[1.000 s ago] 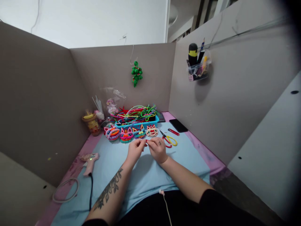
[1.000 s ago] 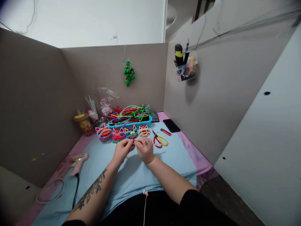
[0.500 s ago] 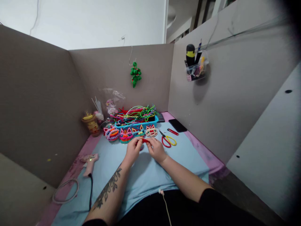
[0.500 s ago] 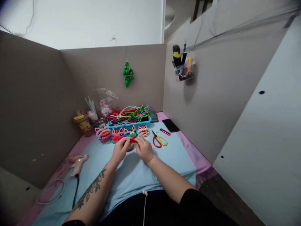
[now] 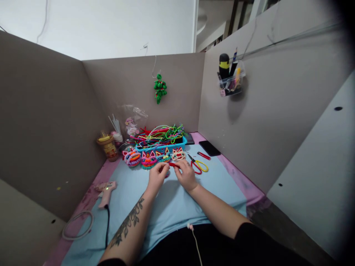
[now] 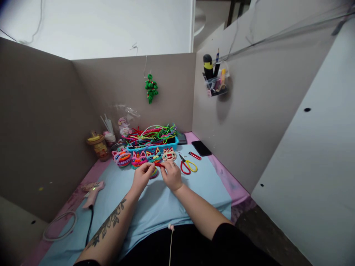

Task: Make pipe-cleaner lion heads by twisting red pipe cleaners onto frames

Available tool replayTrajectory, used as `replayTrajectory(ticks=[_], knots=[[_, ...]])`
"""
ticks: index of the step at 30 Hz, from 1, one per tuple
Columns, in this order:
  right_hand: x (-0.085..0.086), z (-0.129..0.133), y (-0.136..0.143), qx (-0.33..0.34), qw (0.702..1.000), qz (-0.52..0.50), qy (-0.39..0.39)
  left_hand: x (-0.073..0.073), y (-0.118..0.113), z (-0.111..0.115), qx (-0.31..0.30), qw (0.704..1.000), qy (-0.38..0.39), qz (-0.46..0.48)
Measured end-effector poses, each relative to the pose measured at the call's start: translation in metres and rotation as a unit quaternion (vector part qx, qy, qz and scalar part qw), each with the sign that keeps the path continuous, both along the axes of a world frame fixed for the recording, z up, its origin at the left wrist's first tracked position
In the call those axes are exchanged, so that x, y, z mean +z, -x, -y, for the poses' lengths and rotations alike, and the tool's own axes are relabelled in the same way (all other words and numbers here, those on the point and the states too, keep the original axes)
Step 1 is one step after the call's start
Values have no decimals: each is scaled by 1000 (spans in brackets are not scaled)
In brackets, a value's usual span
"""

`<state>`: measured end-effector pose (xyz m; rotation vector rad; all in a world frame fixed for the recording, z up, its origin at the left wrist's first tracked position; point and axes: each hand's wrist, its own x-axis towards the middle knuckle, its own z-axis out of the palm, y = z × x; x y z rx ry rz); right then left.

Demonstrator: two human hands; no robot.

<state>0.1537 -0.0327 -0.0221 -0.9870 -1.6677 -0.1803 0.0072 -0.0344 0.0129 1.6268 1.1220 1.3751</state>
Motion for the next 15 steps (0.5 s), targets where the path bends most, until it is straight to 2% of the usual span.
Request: replayTrajectory(ticks=[8,15], knots=[[2,3,5,-53,998,26,-30,-4,-1,0,27,1000,-4,-2],[-1,1,5,-50,998,20,-36,-3,-2,0,12,1000,12,20]])
